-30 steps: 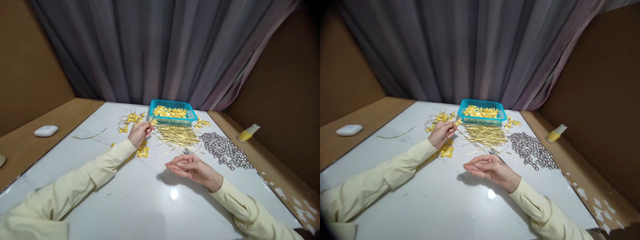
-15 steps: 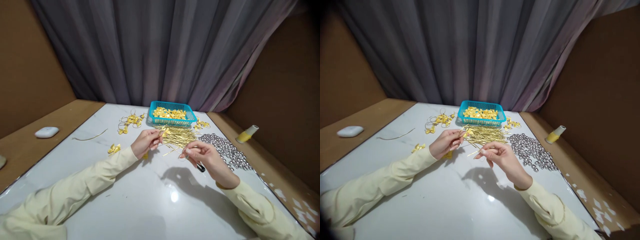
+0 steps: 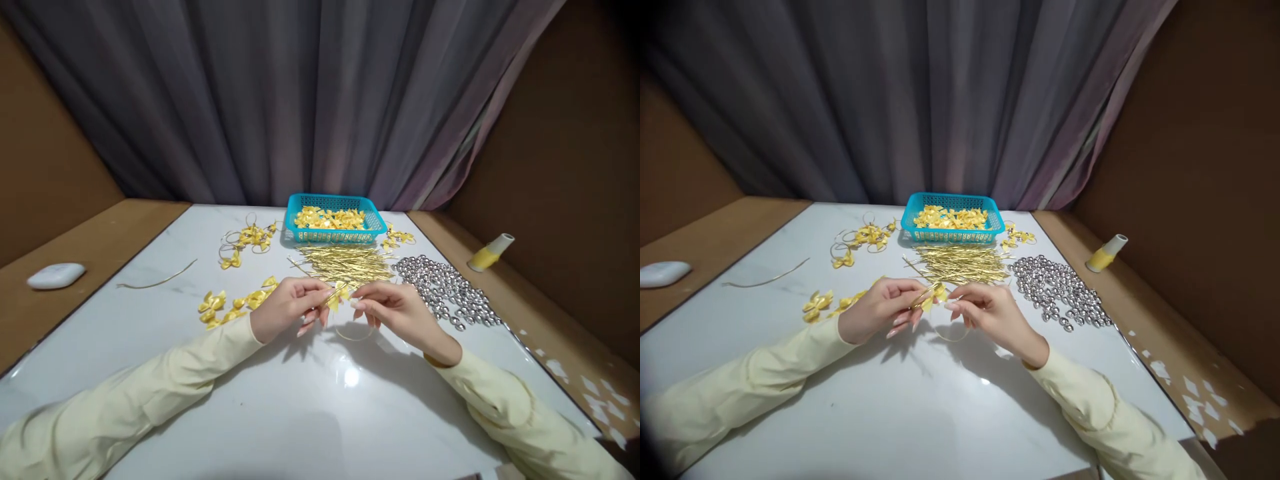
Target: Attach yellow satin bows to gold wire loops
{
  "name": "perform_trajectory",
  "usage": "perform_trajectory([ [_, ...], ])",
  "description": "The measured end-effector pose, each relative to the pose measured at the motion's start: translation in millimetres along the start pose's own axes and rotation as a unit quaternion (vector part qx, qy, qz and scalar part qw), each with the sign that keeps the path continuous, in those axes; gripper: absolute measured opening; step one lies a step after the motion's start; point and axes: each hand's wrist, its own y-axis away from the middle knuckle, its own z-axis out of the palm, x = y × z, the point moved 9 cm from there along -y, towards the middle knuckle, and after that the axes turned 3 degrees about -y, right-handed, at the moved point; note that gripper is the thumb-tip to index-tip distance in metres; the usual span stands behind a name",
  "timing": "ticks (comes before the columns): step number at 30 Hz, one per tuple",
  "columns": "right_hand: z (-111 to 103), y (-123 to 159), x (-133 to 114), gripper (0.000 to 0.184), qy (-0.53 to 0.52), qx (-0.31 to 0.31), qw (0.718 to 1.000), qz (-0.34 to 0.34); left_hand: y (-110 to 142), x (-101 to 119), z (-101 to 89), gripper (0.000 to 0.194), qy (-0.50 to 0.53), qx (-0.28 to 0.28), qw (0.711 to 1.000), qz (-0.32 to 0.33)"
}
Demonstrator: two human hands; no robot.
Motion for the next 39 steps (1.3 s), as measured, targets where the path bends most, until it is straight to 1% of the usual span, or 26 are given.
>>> perform_trajectory([
  [3,-3.8,2.7,-3.3,0.013,0.038,0.003,0.999,-0.034,-2.3,-7.4,3.3,0.021,0.008,-0.022,1.000,-0.015],
  [6,-7.6,4.9,-11.3,0.012,0.090,-0.003,0.992,-0.083,-5.3,-11.3,2.0,0.019,0.023,-0.027,0.999,-0.020],
  [12,-6.4,9.9,-17.7,0.015,0.160,-0.011,0.980,-0.117,-6.3,-14.2,2.2,0.023,0.010,-0.030,0.999,-0.028],
  [14,-4.0,12.0,-20.4,0.016,0.182,-0.015,0.974,-0.133,-5.5,-12.7,3.9,0.024,-0.015,-0.031,0.999,-0.023],
  [19,-1.2,16.5,-24.7,0.016,0.227,-0.028,0.957,-0.178,-2.5,-2.5,6.6,0.021,-0.123,-0.023,0.992,-0.003],
  [24,2.4,17.9,-24.6,0.020,0.247,-0.050,0.948,-0.192,2.7,6.9,10.7,0.020,-0.199,-0.032,0.979,0.020],
  [29,7.9,19.3,-28.1,0.023,0.259,-0.058,0.941,-0.211,7.4,9.6,16.7,0.021,-0.253,-0.051,0.965,0.045],
  [31,8.2,19.5,-27.7,0.024,0.257,-0.056,0.941,-0.213,7.8,9.1,18.8,0.021,-0.248,-0.059,0.966,0.046],
  [35,7.3,18.9,-24.9,0.022,0.246,-0.055,0.946,-0.206,6.5,5.4,19.2,0.021,-0.209,-0.068,0.975,0.028],
  [39,6.4,19.3,-27.5,0.022,0.229,-0.047,0.947,-0.218,5.5,3.0,18.3,0.021,-0.186,-0.073,0.980,0.018],
])
